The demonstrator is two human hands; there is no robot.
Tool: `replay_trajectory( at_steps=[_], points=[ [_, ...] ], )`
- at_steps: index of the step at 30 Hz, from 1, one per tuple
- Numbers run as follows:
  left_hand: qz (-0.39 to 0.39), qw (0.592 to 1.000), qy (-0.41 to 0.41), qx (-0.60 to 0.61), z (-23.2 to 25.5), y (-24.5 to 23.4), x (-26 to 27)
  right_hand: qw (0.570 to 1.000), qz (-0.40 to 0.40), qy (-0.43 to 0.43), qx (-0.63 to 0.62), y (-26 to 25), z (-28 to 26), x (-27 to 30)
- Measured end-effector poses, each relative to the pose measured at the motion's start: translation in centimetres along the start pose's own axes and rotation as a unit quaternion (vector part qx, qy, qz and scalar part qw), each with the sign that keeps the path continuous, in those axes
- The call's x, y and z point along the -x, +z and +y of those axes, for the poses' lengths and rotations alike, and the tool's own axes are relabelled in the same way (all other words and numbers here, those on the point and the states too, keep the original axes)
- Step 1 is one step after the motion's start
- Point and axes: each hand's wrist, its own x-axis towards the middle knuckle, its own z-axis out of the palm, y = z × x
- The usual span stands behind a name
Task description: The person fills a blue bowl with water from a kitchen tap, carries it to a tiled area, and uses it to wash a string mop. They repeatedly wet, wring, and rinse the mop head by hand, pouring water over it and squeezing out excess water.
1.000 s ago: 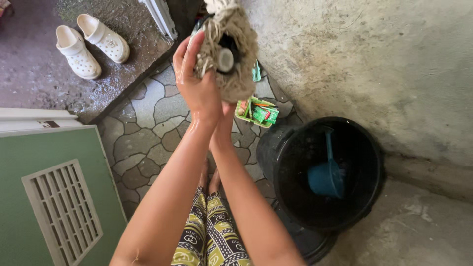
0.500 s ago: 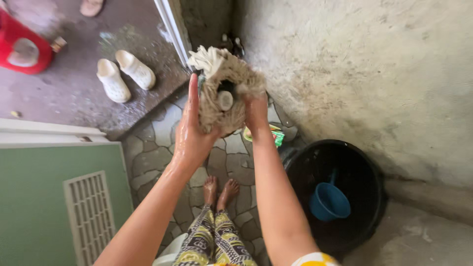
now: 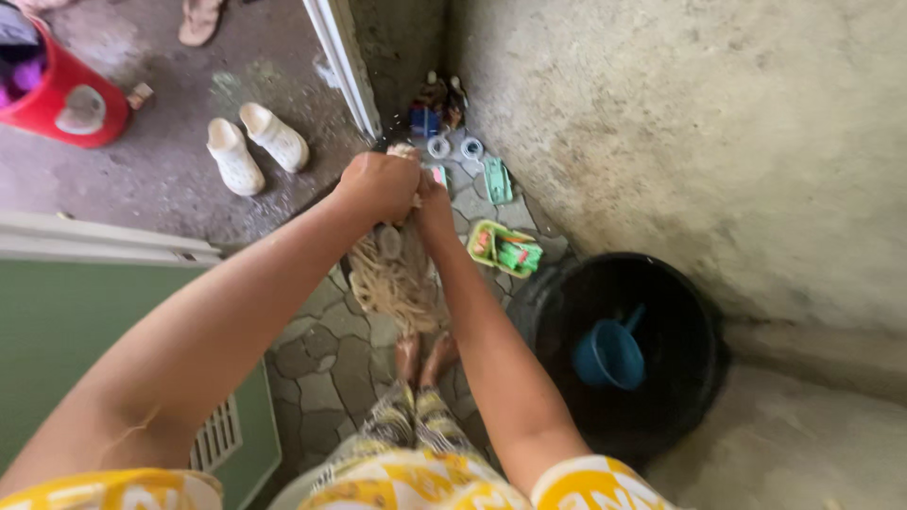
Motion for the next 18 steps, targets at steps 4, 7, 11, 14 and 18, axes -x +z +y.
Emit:
replay_trajectory(
  at_steps=[4, 7, 11, 14, 18],
  points=[
    [0.072, 0.99, 0.005, -0.123, 0.9, 2.6, -1.9, 0.847, 0.028, 0.255, -0.465, -1.4, -3.5, 0.2],
    [0.0, 0.986, -0.027, -0.163, 0.7, 1.9, -3.4, 0.673, 0.061, 0.419, -0.606, -2.2, -6.3, 1.5],
    [-0.037, 0.982, -0.083, -0.167, -1.6, -0.8, -3.0, 0.794, 0.036, 0.289, -0.534, -2.9, -11.3, 4.6],
    [0.002, 0.981, -0.165, -0.1, -3.7, -3.0, -2.6, 0.822, -0.038, 0.358, -0.442, -2.4, -14.6, 5.6],
    [-0.019, 0.982, -0.184, -0.032, -5.0, -3.4, -1.8, 0.71, 0.032, 0.486, -0.509, -1.5, -15.8, 6.9]
  ],
)
